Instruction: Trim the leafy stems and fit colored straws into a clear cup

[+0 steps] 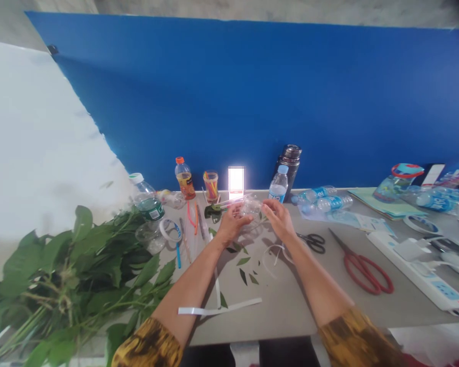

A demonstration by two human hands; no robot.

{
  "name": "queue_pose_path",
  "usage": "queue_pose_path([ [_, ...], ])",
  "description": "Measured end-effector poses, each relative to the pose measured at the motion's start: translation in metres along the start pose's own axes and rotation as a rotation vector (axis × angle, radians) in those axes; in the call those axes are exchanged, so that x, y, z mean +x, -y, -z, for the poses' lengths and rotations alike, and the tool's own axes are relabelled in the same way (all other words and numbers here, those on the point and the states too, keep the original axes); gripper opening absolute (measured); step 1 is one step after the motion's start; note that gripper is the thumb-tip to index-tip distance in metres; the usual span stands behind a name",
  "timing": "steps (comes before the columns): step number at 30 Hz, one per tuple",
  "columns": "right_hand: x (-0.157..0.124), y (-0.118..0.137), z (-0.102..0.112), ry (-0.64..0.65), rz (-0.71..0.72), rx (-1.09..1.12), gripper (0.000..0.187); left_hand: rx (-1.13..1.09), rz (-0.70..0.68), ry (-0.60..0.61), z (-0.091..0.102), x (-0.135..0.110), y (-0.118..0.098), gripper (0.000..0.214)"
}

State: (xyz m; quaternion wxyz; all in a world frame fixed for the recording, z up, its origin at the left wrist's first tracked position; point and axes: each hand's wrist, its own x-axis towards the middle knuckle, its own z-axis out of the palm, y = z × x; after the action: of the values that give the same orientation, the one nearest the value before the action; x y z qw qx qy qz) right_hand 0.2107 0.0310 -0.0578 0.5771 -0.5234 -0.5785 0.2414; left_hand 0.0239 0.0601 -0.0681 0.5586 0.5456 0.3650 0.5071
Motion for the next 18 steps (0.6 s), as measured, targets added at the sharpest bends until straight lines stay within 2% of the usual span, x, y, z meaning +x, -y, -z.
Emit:
queue_pose_path([
  [2,0.001,-0.003,-0.003,0.065,-0.046,0.042,0.056,0.025,0.005,-0.018,0.0,0.0,-0.001,0.066],
  [5,0.0,-0.007,-0.007,0.115,-0.115,0.128,0.067,-0.007,-0.008,0.015,0.0,-0.001,-0.002,0.065],
  [9,-0.001,-0.008,-0.008,0.104,-0.195,0.196,0.073,0.001,-0.03,0.027,-0.002,-0.003,-0.004,0.066],
  [13,-0.001,-0.008,-0.007,0.123,-0.199,0.233,0.067,-0.035,-0.043,0.041,-0.002,-0.002,-0.002,0.078],
  [18,0.0,-0.013,-0.011,0.083,-0.218,0.282,0.076,-0.104,-0.029,0.071,-0.002,-0.002,0.001,0.076],
])
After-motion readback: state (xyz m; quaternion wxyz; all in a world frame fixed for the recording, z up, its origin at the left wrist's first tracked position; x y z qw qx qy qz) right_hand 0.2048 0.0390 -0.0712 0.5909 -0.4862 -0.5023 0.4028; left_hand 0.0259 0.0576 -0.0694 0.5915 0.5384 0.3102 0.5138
